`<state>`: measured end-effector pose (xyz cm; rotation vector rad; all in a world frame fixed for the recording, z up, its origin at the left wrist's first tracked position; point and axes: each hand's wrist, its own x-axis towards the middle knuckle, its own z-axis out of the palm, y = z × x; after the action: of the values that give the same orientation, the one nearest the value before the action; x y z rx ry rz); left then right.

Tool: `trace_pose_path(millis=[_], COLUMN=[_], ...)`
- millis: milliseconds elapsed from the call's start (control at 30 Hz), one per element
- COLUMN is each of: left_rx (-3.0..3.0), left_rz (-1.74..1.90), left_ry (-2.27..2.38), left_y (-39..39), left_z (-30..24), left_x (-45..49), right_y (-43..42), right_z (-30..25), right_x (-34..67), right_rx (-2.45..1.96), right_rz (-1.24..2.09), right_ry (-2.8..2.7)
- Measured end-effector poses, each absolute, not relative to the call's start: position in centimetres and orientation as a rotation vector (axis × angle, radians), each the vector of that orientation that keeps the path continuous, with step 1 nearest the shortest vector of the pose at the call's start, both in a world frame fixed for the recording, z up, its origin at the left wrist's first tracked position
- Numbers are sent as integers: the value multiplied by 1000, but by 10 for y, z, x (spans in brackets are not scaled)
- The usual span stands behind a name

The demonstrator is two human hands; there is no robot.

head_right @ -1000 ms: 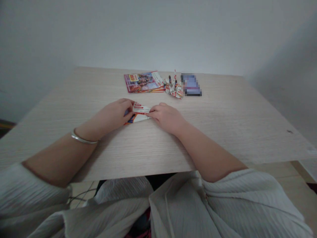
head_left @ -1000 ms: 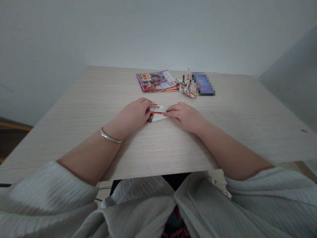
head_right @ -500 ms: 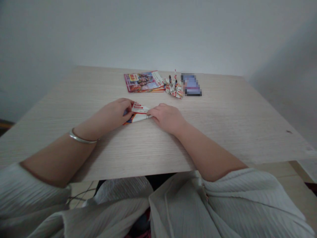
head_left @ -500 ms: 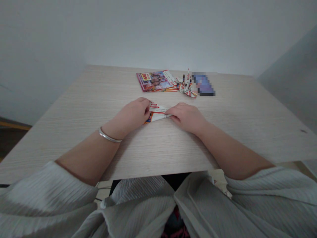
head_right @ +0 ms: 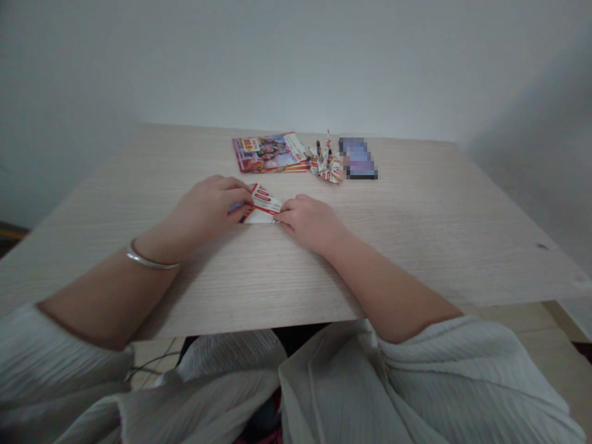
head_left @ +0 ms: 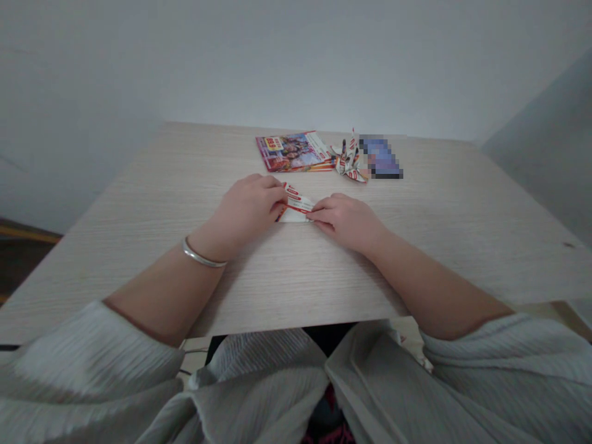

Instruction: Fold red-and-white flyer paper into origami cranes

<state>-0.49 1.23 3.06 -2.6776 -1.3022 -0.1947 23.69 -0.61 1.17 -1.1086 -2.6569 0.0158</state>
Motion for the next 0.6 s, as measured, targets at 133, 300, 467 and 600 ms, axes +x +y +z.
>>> trace_pose_path(millis=[133,300,467,600], left_rx=[-2770,-2834,-2828,-2840], left_rz=[-25,26,72,72], left_ry=[-1216,-1114,-1192,-1192], left_y=[1,-8,-13,-16], left_z=[37,36,38,39], left_x=[0,2,4,5], right_y=[-3,1,6,9], right_z=[14,14,9,7], right_x=[238,241,243,244], right_rx=[-1171,-1167,-1111,-1089], right_rz=[33,40,86,94], right_ry=[-2663,-2669,-2644,-2631])
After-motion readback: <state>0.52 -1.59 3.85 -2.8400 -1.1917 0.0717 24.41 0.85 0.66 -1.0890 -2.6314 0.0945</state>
